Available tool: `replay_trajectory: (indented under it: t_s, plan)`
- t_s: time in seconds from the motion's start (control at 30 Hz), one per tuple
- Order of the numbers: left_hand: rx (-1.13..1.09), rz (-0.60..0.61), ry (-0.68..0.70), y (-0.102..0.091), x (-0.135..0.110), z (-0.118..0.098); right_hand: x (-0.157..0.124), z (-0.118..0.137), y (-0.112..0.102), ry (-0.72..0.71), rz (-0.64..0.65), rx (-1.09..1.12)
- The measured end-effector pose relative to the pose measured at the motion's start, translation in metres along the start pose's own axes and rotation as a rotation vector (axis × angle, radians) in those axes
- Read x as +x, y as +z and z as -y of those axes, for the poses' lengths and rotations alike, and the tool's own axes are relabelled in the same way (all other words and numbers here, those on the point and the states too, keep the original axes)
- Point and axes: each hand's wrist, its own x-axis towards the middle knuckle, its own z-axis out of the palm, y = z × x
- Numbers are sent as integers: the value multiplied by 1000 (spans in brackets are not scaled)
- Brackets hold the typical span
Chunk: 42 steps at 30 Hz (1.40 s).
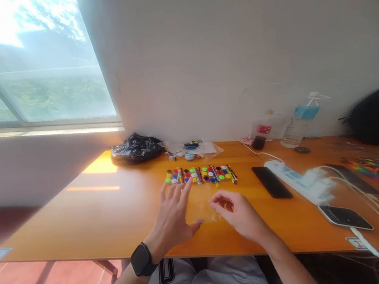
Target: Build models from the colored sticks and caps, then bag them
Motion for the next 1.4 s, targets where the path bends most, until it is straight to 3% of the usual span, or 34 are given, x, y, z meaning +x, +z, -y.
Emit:
replay_trajectory:
  t_s: [0.2, 0.37, 0.5, 0.67, 0.87, 0.97, 1.07, 1.17, 1.3, 1.4]
  plan:
    - [37, 49, 132, 10, 27, -6, 5, -3, -21, 210, -60, 307]
    - [39, 64, 174, 12, 37, -17, 5, -1, -32, 210, -57, 336]
    - [51, 56, 183, 9, 42, -22, 3, 8, -29, 219, 5, 570]
    - [53, 26, 167, 8, 43, -20, 12, 14, -24, 270, 173, 911]
    - [36, 89, 161, 8, 36, -9, 25, 8, -20, 366, 437, 927]
    - [40, 85, 125, 7, 30, 2, 29, 6, -13, 382, 499, 913]
    - [69, 89, 94, 3, 23, 18, 31, 7, -7, 368, 461, 913]
    - [113, 86, 50, -8, 16, 46, 33, 7, -6, 308, 342, 865]
    - [164, 82, -111, -34, 10, 115, 33, -8, -14, 197, 212, 551]
    - [192, 159, -255, -50, 7, 178, 28, -32, -21, 91, 122, 229]
